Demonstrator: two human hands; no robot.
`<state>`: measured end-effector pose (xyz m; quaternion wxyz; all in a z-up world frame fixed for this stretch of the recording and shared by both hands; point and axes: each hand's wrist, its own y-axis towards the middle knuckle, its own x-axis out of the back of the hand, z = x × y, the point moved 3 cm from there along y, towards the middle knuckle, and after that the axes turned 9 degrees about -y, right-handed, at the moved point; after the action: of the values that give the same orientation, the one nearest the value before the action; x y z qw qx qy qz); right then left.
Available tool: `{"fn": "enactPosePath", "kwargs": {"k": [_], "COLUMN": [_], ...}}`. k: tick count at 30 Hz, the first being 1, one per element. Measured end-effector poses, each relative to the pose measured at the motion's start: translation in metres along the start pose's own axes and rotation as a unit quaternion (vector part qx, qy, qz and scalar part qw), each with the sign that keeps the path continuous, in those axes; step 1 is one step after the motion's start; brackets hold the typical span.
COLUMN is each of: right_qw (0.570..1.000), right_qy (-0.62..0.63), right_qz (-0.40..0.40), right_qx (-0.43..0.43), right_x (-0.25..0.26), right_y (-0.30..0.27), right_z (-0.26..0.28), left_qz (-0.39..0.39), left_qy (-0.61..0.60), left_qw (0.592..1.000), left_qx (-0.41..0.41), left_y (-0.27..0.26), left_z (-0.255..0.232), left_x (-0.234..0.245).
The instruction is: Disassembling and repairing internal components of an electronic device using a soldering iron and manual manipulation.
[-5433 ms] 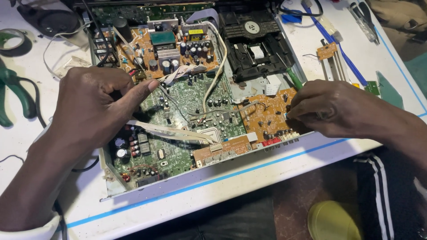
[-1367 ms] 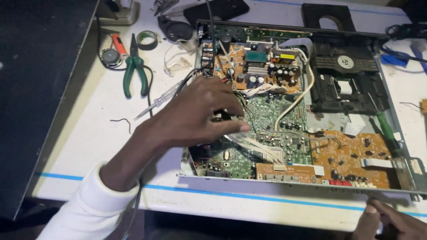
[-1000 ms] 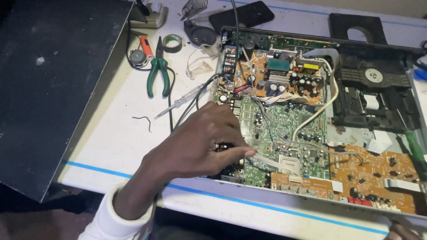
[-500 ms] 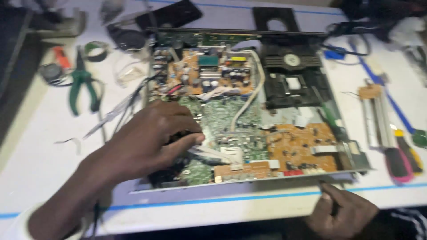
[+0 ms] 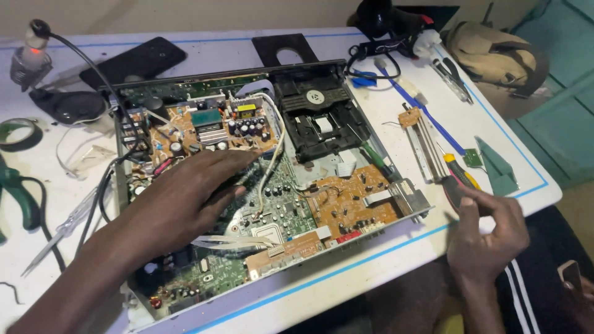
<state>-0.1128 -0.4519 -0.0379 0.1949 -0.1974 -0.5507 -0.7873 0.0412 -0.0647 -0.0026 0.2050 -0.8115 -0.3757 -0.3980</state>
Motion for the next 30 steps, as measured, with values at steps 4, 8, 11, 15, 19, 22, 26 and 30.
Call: {"fn": "enactPosePath", "kwargs": {"k": [4,8,11,15,19,22,26,30], "right_qw": [0.989,0.935,0.889,0.894,0.949,0.975,0.931,0.904], "right_qy": [-0.085,-0.204,-0.305,-0.316,-0.204,-0.063,0.191,0.254], "right_qz": [0.085,0.285,0.338,0.312,0.229,0.208,0.277,0.337], "right_qx": [0.091,0.043,0.041,0.055,0.078,0.038,-0.143,-0.070], "right_x": [-0.023,-0.057,-0.079,-0.097,-0.086,-0.063,-0.059,-0.038], "right_y": [0.053,0.088,0.096,0.094,0.092,0.094,0.082,0.064], "right_z": [-0.010,-0.006,-0.012,-0.014,-0.018,0.006,0.032,0.122], "left_qz": [-0.041,-0.114,-0.150,-0.207,-0.207,-0.205,-0.200,-0.187], "left_qy": [0.000,0.033,0.039,0.016,-0.030,-0.020,-0.068,-0.128], "left_qw": [0.999,0.990,0.983,0.968,0.971,0.971,0.969,0.968], "left_qx": [0.005,-0.082,-0.101,-0.139,-0.117,-0.119,-0.130,-0.112], "left_y": [-0.005,-0.015,-0.026,-0.042,-0.042,-0.044,-0.048,-0.048], "left_z": [-0.004,-0.002,-0.004,-0.004,0.013,0.005,0.001,0.003], "left_x": [0.009,0.011,0.018,0.030,0.029,0.036,0.040,0.041]}}
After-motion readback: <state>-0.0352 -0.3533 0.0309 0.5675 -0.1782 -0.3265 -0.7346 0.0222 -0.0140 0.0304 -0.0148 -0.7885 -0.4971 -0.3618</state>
